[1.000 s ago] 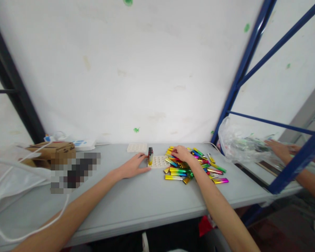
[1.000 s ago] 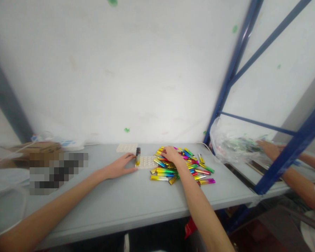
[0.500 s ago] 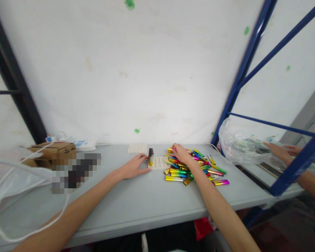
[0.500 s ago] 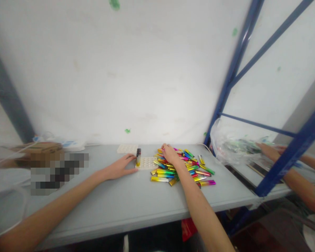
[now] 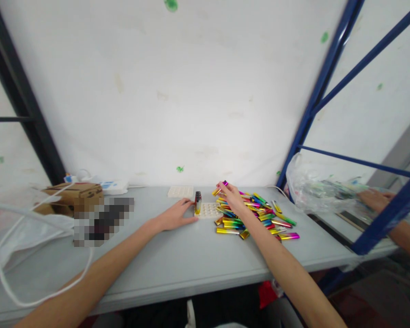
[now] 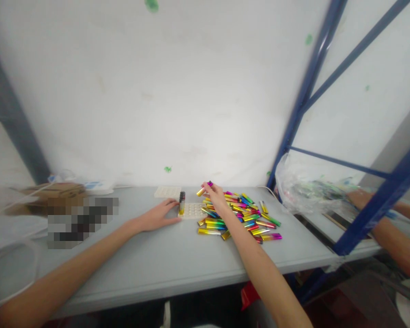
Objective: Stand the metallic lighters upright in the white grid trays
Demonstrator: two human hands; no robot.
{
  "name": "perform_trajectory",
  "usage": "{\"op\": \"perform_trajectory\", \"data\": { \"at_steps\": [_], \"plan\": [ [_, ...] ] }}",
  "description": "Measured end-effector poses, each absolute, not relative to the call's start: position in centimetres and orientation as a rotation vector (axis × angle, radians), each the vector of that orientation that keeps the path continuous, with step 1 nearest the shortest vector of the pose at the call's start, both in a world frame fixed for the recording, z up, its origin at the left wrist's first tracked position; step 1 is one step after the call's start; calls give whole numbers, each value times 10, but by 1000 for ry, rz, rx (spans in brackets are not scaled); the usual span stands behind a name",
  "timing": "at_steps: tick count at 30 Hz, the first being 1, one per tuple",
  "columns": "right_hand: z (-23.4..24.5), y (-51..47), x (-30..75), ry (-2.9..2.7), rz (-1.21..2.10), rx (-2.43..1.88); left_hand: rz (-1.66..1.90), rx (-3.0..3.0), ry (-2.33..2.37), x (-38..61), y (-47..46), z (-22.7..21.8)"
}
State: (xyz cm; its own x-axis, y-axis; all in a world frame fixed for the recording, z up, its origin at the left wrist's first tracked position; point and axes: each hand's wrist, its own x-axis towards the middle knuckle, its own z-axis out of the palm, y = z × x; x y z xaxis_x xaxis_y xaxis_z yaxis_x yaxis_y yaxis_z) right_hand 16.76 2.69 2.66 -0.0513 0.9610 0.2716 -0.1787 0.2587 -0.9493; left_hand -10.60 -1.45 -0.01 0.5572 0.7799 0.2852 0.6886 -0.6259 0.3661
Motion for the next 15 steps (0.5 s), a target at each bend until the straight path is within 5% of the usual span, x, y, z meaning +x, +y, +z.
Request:
{"op": "perform_trajectory", "data": {
  "at_steps": [15],
  "plan": [
    [30, 7, 149, -1480, 1307, -773, 630, 2574, 1208, -106, -17, 2]
  ]
}}
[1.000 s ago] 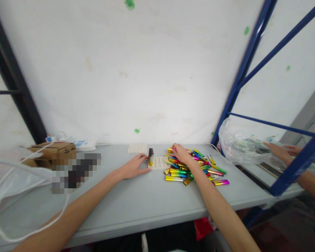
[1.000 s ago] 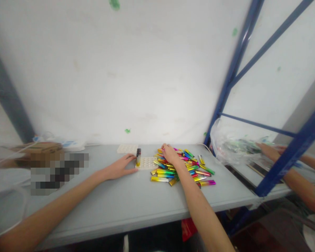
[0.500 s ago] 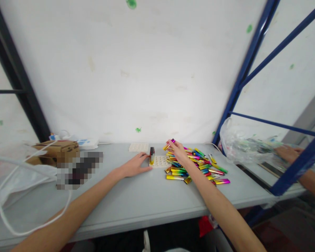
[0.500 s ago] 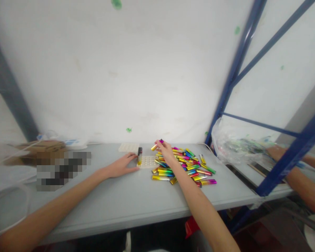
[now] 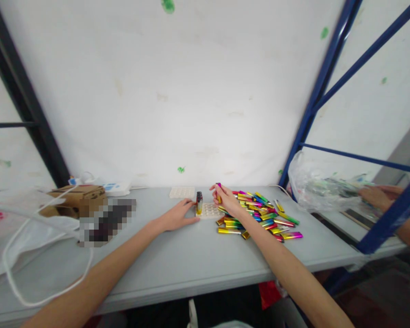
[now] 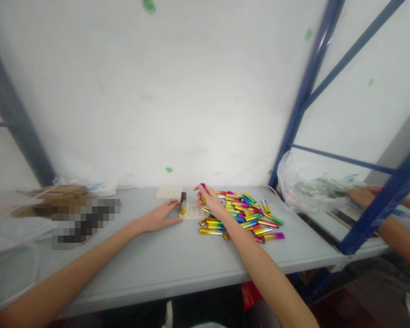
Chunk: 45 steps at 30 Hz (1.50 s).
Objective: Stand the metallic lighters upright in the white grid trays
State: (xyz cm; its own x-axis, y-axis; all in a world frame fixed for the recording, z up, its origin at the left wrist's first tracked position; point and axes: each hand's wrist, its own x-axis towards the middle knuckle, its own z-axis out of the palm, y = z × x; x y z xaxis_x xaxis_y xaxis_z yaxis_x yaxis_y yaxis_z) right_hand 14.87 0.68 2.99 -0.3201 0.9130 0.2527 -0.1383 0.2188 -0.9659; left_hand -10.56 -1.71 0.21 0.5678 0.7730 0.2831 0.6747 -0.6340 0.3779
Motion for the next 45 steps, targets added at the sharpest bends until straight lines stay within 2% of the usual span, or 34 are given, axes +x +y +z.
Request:
{"op": "perform_trajectory", "data": {
  "at_steps": [4, 11, 16, 31, 36, 41, 45],
  "plan": [
    [29, 8, 148, -1464, 1217, -910, 614, 2567, 1218, -106, -18, 2],
    [27, 11, 148, -1564, 778, -1140, 636, 2575, 1199, -107, -17, 0],
    [27, 13, 146, -1575, 583, -1240, 635, 2576, 1215, -107, -16, -1],
    [26, 11, 145, -1721, 521, -1209, 653, 2568, 1201, -106, -16, -2],
    [27, 7, 147, -1943, 504, -1131, 650, 2567, 1198, -107, -15, -3],
    [31, 3, 151, -2218, 232, -1046, 639, 2563, 1194, -106, -16, -2],
    [35, -1, 151, -2320, 281, -1072, 634, 2561, 1197, -106, -17, -1]
  ]
}}
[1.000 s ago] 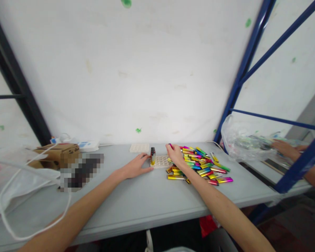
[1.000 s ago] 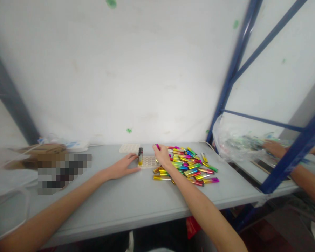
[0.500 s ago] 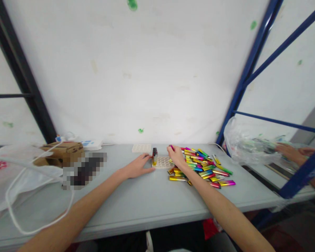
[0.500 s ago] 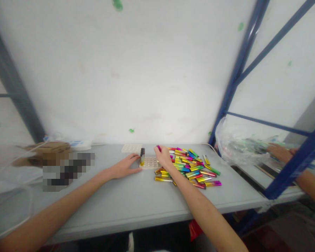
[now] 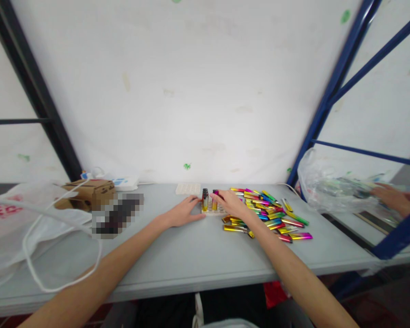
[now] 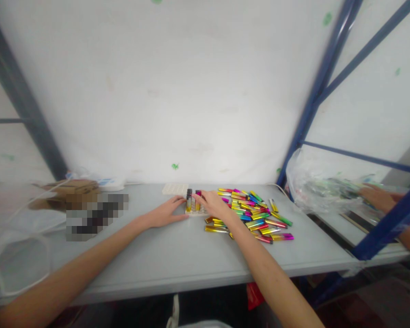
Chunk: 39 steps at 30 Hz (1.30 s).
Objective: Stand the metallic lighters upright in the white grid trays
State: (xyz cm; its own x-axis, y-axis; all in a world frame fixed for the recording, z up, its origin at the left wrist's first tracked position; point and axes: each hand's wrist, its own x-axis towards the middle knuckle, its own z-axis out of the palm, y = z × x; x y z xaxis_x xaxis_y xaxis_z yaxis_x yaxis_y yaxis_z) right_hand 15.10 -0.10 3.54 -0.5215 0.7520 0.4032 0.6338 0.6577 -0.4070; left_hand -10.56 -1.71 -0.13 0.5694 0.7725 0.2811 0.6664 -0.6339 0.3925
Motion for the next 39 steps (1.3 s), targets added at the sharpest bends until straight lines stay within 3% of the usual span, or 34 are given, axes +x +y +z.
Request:
{"op": "perform_trajectory", "data": {
  "at_steps": [7, 24, 30, 39],
  "plan": [
    [32, -5, 146, -2351, 503, -975, 641, 2577, 1174, -105, -18, -1],
    [39, -19, 136, -2557, 226, -1006, 666, 2608, 1114, -108, -14, -4],
    [44, -25, 129, -2630, -14, -1241, 654, 2611, 1140, -108, -13, -3],
    [56, -14, 157, -2522, 39, -1212, 644, 2624, 1176, -109, -13, -3]
  ]
}}
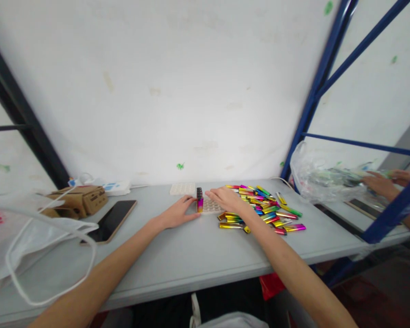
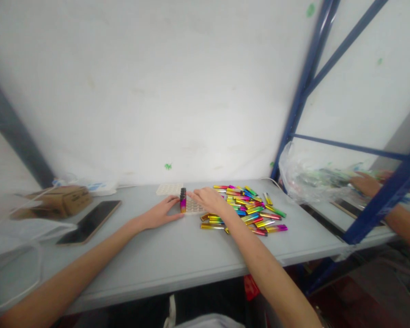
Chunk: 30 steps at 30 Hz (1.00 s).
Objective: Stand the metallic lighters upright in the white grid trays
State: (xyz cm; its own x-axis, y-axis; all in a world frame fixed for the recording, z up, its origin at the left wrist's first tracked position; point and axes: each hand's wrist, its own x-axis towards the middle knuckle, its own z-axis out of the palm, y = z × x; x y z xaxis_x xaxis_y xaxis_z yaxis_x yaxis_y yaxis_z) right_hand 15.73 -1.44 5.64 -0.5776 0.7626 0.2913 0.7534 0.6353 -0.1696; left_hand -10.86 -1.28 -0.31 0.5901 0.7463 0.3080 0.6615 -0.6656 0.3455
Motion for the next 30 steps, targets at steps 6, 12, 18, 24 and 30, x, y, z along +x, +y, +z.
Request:
{"op": "perform_trajectory", "data": {
  "at_steps": [6, 12, 18, 24, 30],
  "plan": [
    [64, 8, 211, -2394, 44, -1495, 613, 2620, 1230, -107, -13, -1],
    [53, 25, 232, -2423, 106, -1543, 606, 2618, 1234, -107, -15, 0],
    [57, 21, 234, -2424, 277, -1431, 637, 2610, 1235, -107, -13, -2],
    [57, 16, 230, -2593, 525, -1367, 698, 2565, 1243, -105, -10, -10],
    [51, 17, 222, -2476, 476, -1231, 765, 2525, 1306, -102, -4, -17]
  ]
}}
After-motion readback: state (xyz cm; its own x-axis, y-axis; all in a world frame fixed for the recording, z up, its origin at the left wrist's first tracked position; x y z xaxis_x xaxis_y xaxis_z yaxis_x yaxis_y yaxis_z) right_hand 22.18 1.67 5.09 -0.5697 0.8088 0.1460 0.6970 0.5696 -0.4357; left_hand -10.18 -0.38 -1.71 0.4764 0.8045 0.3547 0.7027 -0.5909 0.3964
